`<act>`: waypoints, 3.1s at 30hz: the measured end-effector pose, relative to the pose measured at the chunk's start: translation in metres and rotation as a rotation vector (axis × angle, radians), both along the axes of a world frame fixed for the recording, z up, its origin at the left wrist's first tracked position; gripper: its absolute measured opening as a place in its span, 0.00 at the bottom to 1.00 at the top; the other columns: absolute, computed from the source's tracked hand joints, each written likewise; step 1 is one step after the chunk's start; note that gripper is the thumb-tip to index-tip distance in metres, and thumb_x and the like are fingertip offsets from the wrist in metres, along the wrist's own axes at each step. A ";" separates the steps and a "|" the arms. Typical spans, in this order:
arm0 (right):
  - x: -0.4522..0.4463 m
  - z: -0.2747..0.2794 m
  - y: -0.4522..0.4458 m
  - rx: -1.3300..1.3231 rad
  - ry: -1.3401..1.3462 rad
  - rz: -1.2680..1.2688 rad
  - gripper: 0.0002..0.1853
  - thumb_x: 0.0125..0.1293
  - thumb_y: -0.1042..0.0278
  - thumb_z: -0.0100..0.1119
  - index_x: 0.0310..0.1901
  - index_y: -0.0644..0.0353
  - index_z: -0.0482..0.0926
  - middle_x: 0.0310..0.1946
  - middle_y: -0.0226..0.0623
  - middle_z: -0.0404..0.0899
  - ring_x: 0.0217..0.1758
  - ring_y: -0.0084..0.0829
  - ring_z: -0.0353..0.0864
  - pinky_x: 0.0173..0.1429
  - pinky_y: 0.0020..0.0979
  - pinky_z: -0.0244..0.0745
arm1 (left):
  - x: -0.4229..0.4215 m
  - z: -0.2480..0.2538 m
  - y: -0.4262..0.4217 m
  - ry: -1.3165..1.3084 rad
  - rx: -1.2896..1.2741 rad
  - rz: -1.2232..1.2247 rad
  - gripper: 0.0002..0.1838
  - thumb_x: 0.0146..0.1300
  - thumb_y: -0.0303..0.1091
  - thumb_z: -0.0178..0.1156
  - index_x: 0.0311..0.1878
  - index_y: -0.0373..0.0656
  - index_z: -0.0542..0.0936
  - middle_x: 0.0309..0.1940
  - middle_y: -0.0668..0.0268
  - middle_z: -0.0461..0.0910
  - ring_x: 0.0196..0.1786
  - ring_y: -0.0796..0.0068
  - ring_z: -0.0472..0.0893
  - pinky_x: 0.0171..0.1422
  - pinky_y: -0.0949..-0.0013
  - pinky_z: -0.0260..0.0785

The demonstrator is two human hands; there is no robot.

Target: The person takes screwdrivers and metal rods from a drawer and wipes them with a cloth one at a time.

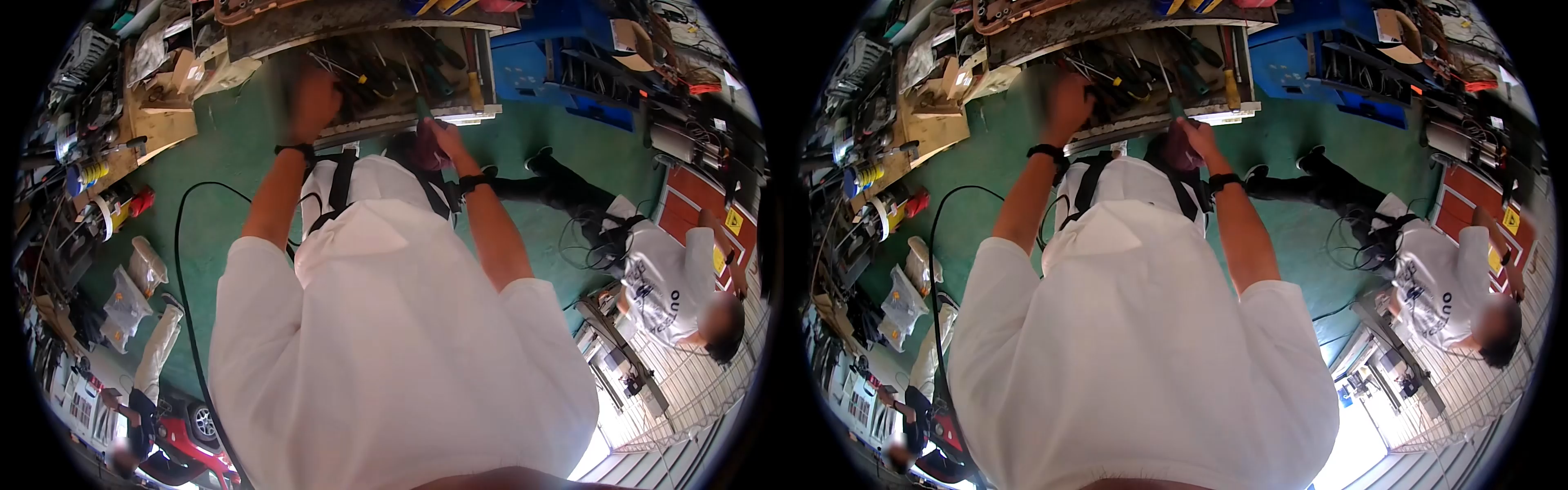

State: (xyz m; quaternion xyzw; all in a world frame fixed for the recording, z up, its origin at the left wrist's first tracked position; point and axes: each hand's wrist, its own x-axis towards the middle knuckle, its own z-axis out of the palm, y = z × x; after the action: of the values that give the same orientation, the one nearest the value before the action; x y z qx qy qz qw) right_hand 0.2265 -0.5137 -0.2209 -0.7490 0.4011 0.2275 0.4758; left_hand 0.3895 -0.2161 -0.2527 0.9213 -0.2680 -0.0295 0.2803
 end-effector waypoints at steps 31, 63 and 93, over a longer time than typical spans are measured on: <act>0.040 0.025 0.010 -0.441 -0.080 0.148 0.30 0.62 0.36 0.58 0.49 0.57 0.80 0.47 0.52 0.84 0.54 0.55 0.81 0.56 0.48 0.75 | -0.004 -0.004 -0.119 0.522 -0.141 0.040 0.20 0.65 0.45 0.61 0.45 0.34 0.80 0.31 0.51 0.82 0.37 0.49 0.83 0.42 0.51 0.74; -0.010 0.031 -0.081 0.519 -0.314 -0.313 0.25 0.67 0.49 0.56 0.58 0.56 0.67 0.52 0.38 0.73 0.56 0.31 0.71 0.62 0.32 0.66 | -0.070 0.044 -0.080 1.008 -0.195 0.522 0.26 0.58 0.53 0.58 0.39 0.34 0.80 0.28 0.54 0.80 0.32 0.62 0.80 0.39 0.62 0.72; 0.061 0.287 0.037 0.415 -1.224 0.528 0.20 0.53 0.76 0.67 0.44 0.55 0.67 0.41 0.30 0.68 0.48 0.23 0.68 0.57 0.26 0.65 | -0.172 0.464 0.018 0.290 -0.423 -0.045 0.30 0.60 0.31 0.65 0.66 0.35 0.73 0.47 0.54 0.81 0.45 0.57 0.82 0.51 0.59 0.74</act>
State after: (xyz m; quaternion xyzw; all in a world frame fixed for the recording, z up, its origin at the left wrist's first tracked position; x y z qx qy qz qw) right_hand 0.2873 -0.4769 0.0657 -0.7087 -0.1863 -0.0557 0.6782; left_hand 0.2174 -0.1982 0.2114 0.8223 -0.2455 -0.1106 0.5014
